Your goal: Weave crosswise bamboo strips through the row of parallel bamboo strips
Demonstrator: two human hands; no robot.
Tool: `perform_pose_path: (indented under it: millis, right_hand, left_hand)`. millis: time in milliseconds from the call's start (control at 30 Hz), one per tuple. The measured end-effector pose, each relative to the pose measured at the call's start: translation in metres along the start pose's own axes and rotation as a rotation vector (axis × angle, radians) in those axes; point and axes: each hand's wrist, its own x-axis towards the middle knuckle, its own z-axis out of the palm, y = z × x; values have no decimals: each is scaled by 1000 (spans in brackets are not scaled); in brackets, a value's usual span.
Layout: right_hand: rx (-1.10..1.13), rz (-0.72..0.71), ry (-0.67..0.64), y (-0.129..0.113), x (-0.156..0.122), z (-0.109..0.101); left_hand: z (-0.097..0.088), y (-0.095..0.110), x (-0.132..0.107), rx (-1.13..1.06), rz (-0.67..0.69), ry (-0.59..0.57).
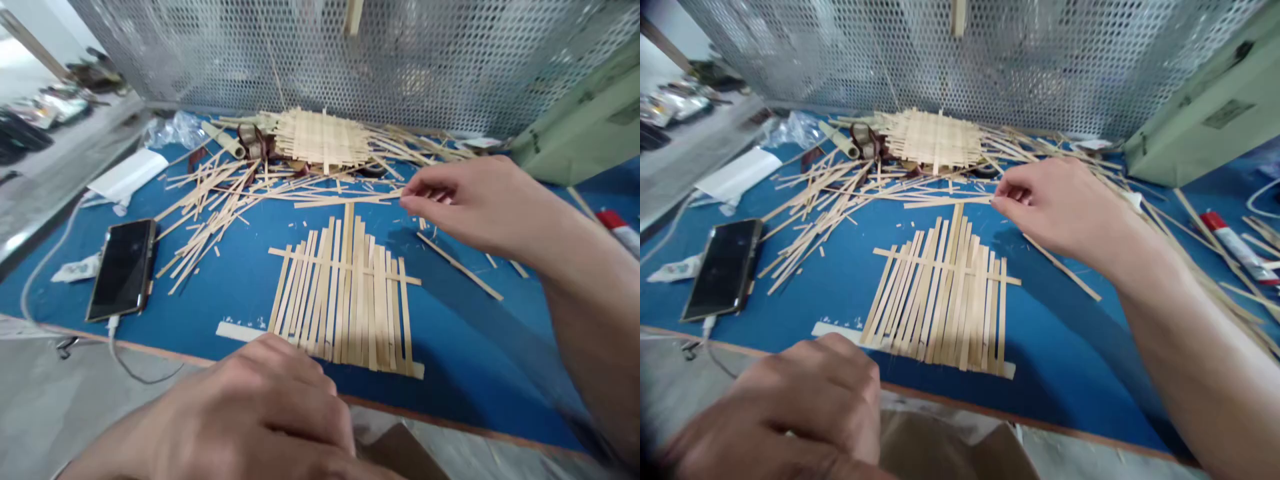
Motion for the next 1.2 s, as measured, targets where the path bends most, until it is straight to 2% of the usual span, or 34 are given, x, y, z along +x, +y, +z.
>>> perform_pose_path:
  millis: [67, 100, 167, 233, 333, 433, 600, 667, 733, 833, 900, 1033, 1200]
  right_hand:
    - [70, 32, 67, -1, -13, -14]
    - [104, 64, 84, 1, -21, -18]
    - [149, 125, 107, 6, -38, -18]
    - [188, 191, 131, 13, -51, -11]
    - [268, 243, 202, 22, -61, 6]
    - [323, 255, 230, 26, -62, 20]
    - [345, 246, 225, 27, -61, 29]
    - [337, 222, 225, 22, -58, 28]
    - [331, 132, 166, 11, -48, 27]
    - [290, -133, -11, -14, -22, 32]
    - [206, -270, -78, -33, -1, 43]
    - [-3, -306, -176, -62, 30, 76]
    - [-57, -264, -203, -72, 37, 102]
  left_hand:
    - [-10, -16, 4, -12, 42, 62]
    - [-17, -25, 4, 76, 49, 75]
    - [-30, -42, -1, 348, -31, 52]
    - [-37, -57, -9, 479, -139, -22]
    - [-32, -72, -19, 524, -188, -153]
    - [-17, -79, -24, 540, -145, -233]
    - [-7, -84, -28, 564, -131, -214]
    - [-8, -85, -29, 564, -119, -188]
    - [-10, -86, -30, 567, -99, -160]
    - [-11, -86, -31, 570, -74, -108]
    - [-11, -86, -33, 574, -59, -68]
    - [-10, -88, -36, 599, -46, -43]
    - [-9, -89, -38, 602, -51, -58]
